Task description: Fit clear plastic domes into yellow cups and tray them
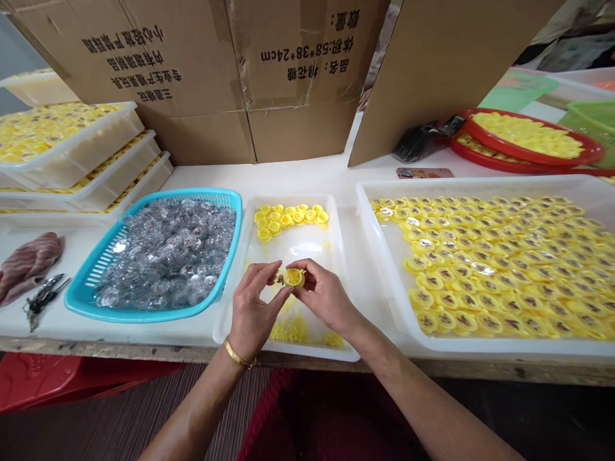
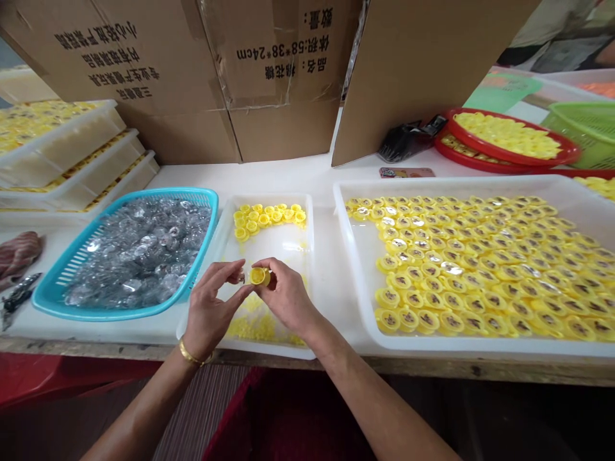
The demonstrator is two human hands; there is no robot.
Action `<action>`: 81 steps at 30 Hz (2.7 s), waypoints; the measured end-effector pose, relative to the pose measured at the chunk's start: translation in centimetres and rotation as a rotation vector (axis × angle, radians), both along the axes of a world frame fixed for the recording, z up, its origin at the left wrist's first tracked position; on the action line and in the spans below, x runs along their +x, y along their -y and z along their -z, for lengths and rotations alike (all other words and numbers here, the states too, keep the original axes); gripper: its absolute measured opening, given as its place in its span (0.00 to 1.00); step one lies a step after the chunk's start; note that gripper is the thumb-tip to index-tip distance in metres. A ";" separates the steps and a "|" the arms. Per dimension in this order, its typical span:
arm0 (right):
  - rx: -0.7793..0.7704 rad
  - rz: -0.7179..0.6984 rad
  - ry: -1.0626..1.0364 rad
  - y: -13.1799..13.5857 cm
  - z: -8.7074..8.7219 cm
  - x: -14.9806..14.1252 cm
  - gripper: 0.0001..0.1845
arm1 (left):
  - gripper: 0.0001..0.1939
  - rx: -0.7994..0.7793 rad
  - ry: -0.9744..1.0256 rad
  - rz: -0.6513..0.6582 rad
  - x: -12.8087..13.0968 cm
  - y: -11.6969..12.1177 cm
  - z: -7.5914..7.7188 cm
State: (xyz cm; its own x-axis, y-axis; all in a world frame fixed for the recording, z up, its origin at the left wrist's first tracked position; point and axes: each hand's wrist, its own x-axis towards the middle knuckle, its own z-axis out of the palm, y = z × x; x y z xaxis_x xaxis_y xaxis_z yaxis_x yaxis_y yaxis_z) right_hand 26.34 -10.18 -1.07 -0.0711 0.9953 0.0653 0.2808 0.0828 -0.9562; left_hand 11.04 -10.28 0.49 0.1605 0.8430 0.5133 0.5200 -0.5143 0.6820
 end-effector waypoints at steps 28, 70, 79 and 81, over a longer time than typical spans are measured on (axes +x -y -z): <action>0.216 0.008 0.137 -0.1 0.2 -0.3 0.16 | 0.13 -0.084 0.007 0.035 1.5 -0.7 1.0; -0.111 -0.015 -0.465 -0.2 -0.4 0.9 0.20 | 0.17 -0.496 0.083 0.124 1.1 -1.4 0.1; -0.131 0.030 -0.500 0.0 -0.9 0.7 0.22 | 0.19 -0.506 0.126 0.117 1.5 -1.0 0.1; -0.162 0.051 -0.507 0.0 -0.9 0.6 0.23 | 0.23 -0.613 0.246 0.179 1.6 -1.0 0.2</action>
